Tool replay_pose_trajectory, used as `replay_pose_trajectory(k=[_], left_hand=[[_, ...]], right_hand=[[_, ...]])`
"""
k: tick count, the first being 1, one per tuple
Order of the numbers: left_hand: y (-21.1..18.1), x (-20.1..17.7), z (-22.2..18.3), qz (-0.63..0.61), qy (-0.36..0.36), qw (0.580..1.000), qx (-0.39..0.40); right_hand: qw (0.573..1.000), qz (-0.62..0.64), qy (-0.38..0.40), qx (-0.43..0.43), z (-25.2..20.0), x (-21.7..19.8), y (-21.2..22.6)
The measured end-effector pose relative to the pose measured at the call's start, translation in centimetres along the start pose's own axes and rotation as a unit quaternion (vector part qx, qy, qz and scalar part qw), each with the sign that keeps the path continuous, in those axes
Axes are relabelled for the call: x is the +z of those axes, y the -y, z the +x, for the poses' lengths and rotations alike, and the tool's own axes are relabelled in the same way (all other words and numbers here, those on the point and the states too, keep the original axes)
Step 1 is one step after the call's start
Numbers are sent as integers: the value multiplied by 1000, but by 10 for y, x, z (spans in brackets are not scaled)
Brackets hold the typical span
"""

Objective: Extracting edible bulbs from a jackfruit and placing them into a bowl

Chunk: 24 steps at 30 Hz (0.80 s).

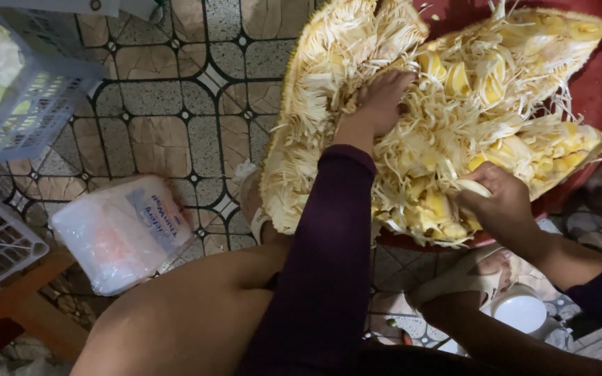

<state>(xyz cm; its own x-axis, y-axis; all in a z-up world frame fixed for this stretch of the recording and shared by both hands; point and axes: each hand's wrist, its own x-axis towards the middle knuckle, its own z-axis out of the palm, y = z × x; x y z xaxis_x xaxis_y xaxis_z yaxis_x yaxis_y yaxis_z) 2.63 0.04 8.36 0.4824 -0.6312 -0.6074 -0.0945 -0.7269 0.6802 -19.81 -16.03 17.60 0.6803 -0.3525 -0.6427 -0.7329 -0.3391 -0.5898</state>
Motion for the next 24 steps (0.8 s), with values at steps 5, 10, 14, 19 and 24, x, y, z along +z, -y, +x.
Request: replay_pose_trajectory(k=[5,10,14,19,24], left_hand=[[2,3,4,13,-18,1000,4],[2,-2,-1,20,-6,1000,9],[38,31,44,99,-104,985,92],[15,19,24,120,-61,990,42],[28,23,30,165,-87,979,82]], right_hand=[[992,54,34,-107,-7,-7,-16],[1000,-9,20,-18,-28,-22,6],[960,-252,68,-102,-33,-98,52],[946,-323,13,10,-13,-92,145],[984,-165,-68,24,25,-19,107]])
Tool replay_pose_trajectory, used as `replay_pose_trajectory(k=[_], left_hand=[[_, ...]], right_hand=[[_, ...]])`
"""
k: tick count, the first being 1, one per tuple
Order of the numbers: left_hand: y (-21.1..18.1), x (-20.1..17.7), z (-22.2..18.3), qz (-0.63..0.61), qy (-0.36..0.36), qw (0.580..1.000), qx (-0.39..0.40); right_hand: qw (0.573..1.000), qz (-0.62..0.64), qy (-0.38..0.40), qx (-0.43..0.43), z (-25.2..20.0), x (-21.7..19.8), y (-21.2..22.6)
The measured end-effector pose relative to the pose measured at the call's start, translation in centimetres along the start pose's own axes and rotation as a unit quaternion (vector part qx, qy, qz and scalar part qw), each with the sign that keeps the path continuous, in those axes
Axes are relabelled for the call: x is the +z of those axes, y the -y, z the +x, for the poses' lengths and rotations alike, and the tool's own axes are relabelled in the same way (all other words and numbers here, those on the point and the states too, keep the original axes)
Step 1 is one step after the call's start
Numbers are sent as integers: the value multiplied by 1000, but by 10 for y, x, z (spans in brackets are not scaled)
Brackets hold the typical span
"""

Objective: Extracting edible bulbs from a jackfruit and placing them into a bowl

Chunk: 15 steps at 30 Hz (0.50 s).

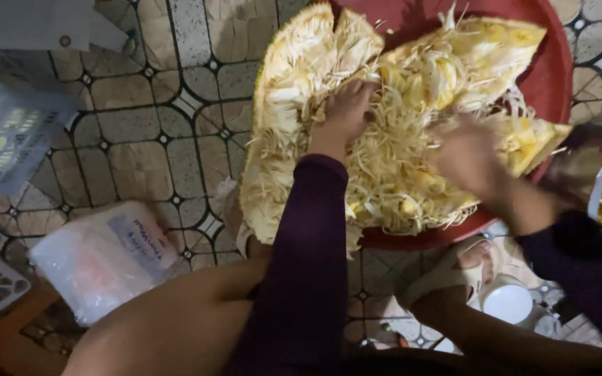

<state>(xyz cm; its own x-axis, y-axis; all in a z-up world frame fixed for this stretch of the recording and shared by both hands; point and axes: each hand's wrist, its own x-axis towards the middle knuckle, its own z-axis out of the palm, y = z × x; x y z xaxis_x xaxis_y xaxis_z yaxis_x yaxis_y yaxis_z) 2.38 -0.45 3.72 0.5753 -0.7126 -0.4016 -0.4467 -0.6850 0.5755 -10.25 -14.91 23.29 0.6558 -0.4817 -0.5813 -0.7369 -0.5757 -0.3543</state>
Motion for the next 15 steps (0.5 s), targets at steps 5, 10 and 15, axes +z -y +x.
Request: replay_pose_trajectory(k=[5,10,15], left_hand=[[3,7,1,-35,29,999,-25],[0,0,-8,-49,23,998,-20],[-3,-6,-10,-46,20,999,-18]], right_hand=[[932,-170,111,-300,38,114,-80],[935,-167,190,-246,49,92,-72],[889,-308,117,-317,57,119,-96]])
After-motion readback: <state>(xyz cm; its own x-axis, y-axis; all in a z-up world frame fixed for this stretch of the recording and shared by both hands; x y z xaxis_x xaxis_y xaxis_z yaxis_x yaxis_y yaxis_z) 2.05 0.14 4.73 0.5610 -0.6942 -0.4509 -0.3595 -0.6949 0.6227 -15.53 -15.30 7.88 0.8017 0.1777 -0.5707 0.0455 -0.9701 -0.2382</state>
